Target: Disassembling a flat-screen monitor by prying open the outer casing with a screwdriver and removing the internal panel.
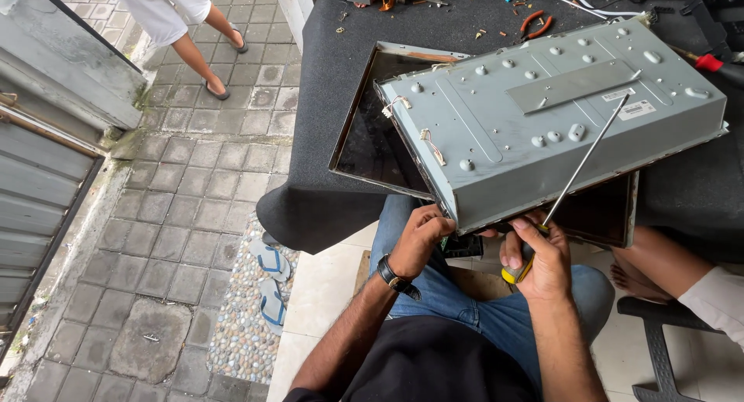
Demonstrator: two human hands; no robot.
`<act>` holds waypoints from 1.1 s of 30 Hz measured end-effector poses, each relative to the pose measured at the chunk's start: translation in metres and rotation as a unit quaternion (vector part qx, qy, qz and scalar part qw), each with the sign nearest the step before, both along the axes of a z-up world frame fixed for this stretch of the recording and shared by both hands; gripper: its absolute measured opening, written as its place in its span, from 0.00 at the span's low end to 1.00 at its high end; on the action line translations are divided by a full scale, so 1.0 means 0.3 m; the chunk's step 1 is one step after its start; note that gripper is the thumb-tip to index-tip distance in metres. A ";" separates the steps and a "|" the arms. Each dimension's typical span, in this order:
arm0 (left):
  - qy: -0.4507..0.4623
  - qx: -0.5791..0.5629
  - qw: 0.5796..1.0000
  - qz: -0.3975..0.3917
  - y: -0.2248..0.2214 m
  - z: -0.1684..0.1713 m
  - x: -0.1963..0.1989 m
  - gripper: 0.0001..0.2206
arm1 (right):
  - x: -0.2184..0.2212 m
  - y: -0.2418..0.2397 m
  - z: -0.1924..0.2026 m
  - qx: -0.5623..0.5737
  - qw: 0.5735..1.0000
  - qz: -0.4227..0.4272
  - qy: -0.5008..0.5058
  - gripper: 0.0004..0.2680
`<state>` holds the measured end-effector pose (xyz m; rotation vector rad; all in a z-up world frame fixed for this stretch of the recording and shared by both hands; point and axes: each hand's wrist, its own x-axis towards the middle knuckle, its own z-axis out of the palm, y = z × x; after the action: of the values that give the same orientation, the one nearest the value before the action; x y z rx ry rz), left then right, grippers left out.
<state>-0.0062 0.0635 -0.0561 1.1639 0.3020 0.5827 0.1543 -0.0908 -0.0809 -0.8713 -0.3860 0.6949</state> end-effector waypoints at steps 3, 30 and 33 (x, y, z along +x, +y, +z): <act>0.007 -0.022 1.000 -0.004 -0.001 -0.008 0.009 0.08 | -0.003 0.005 0.000 0.007 1.000 0.004 0.006 0.05; 0.044 -0.105 0.989 -0.092 -0.013 0.332 -0.072 0.12 | -0.017 0.022 0.000 -0.014 1.000 0.002 -0.002 0.06; 0.071 -0.105 0.987 -0.103 -0.007 0.330 -0.074 0.16 | -0.029 0.027 0.012 -0.018 1.000 0.003 -0.005 0.05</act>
<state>-0.0285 0.0613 0.0429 1.0192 0.3511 0.2801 0.1456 -0.0827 -0.0772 -0.9076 -0.3856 0.7055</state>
